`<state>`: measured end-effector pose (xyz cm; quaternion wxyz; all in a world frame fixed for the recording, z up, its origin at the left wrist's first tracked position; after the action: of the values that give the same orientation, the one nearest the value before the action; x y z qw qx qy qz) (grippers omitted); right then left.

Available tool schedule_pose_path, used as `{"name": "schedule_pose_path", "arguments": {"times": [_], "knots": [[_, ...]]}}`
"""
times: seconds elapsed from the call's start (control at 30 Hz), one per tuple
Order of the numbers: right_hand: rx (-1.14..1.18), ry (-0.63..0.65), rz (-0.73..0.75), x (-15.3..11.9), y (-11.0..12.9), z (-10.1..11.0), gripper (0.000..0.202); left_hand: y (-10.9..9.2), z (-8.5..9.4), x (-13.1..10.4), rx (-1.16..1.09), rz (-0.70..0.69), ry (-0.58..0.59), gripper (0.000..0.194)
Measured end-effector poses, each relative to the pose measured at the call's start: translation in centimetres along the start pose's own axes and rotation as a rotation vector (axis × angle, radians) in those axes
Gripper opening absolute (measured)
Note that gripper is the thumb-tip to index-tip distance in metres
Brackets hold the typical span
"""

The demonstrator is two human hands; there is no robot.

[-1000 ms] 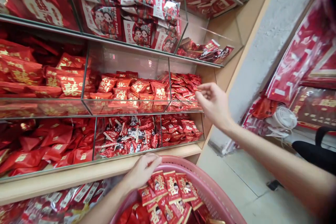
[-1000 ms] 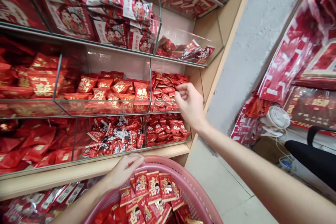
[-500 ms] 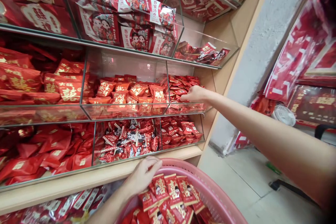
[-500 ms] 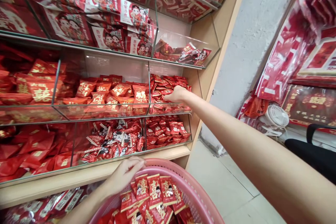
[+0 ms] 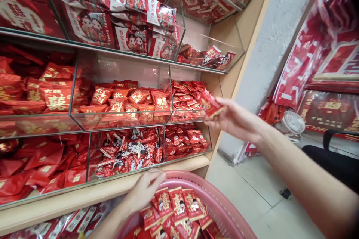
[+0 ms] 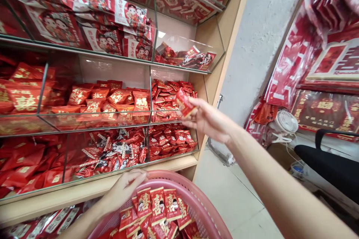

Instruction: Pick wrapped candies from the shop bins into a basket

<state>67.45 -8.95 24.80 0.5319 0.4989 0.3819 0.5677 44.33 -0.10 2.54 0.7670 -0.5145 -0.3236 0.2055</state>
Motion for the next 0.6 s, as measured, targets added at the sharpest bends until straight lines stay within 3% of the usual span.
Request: {"name": "schedule_pose_path", "arguments": {"times": [0.1, 0.2, 0.3, 0.37, 0.47, 0.6], "knots": [[0.01, 0.01, -0.033, -2.5, -4.0, -2.2, 0.028, -0.1, -0.1, 0.1, 0.012, -0.012, 0.004, 0.038], [-0.3, -0.161, 0.012, -4.4, -8.1, -4.6, 0.033, -0.2, -0.1, 0.1, 0.024, -0.008, 0.002, 0.04], [-0.829, -0.39, 0.261, -5.7, -10.9, -6.3, 0.036, -0.4, -0.1, 0.1, 0.025, 0.005, 0.006, 0.041], [-1.139, -0.46, 0.444, -6.3, -12.1, -7.0, 0.036, -0.5, -0.1, 0.1, 0.021, 0.015, 0.002, 0.042], [-1.355, -0.435, 0.536, -6.7, -13.3, -7.7, 0.037, -0.6, -0.1, 0.1, 0.0, 0.032, -0.016, 0.044], [-1.39, -0.345, 0.467, -7.3, -14.9, -9.1, 0.036, -0.6, -0.2, 0.1, -0.078, 0.056, -0.009, 0.048]]}}
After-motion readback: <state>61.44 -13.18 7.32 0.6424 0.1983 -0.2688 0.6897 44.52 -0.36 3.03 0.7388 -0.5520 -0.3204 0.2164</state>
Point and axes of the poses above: each hand's wrist, its own x-axis towards the middle knuckle, its own z-axis out of the back of the hand, y = z × x, the point moved 1 cm from there along x, towards the middle knuckle, and after that the axes turned 15 degrees about -x, right-handed, at the moved point
